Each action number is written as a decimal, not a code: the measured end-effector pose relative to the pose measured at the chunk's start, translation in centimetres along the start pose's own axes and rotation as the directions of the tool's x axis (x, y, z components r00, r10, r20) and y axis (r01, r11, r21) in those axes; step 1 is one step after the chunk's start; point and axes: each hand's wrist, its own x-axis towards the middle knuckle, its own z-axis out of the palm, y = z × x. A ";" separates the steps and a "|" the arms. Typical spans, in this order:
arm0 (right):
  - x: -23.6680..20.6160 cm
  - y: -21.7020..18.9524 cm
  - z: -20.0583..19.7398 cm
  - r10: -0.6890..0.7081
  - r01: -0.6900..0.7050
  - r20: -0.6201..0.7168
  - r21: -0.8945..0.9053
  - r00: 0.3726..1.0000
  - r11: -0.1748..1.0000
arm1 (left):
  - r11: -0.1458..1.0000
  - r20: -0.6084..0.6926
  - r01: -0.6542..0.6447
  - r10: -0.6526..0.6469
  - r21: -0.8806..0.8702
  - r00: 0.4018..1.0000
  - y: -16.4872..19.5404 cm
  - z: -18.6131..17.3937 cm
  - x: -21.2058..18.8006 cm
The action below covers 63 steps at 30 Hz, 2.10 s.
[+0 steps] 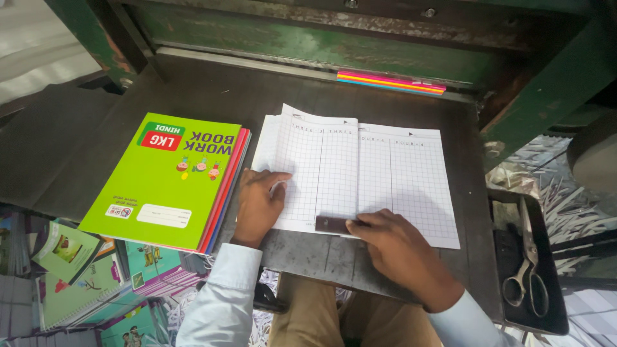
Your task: The person rubs the pages of an open grid notebook with a small rectangular object, then flips to the next page and repeats the rubbing. The person also picks up a pair of scissors at the end.
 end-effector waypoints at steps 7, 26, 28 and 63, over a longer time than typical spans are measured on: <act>1.5 1.1 0.4 0.064 -0.062 -0.071 0.022 0.995 0.998 | 1.000 -0.016 0.004 -0.004 -0.009 1.000 0.3 -0.2 -0.1; 4.6 3.2 0.5 0.090 -0.102 -0.120 -0.093 0.989 0.990 | 0.997 0.003 -0.045 0.045 0.058 0.999 0.3 -0.2 0.0; 4.9 3.5 0.5 0.094 -0.106 -0.115 -0.097 0.989 0.990 | 0.998 0.003 -0.041 0.041 0.051 0.999 0.3 -0.2 -0.1; 10.1 7.7 0.9 0.328 -0.336 -0.077 -0.181 0.942 0.924 | 1.000 0.004 -0.010 0.010 0.006 1.000 0.0 0.0 -0.1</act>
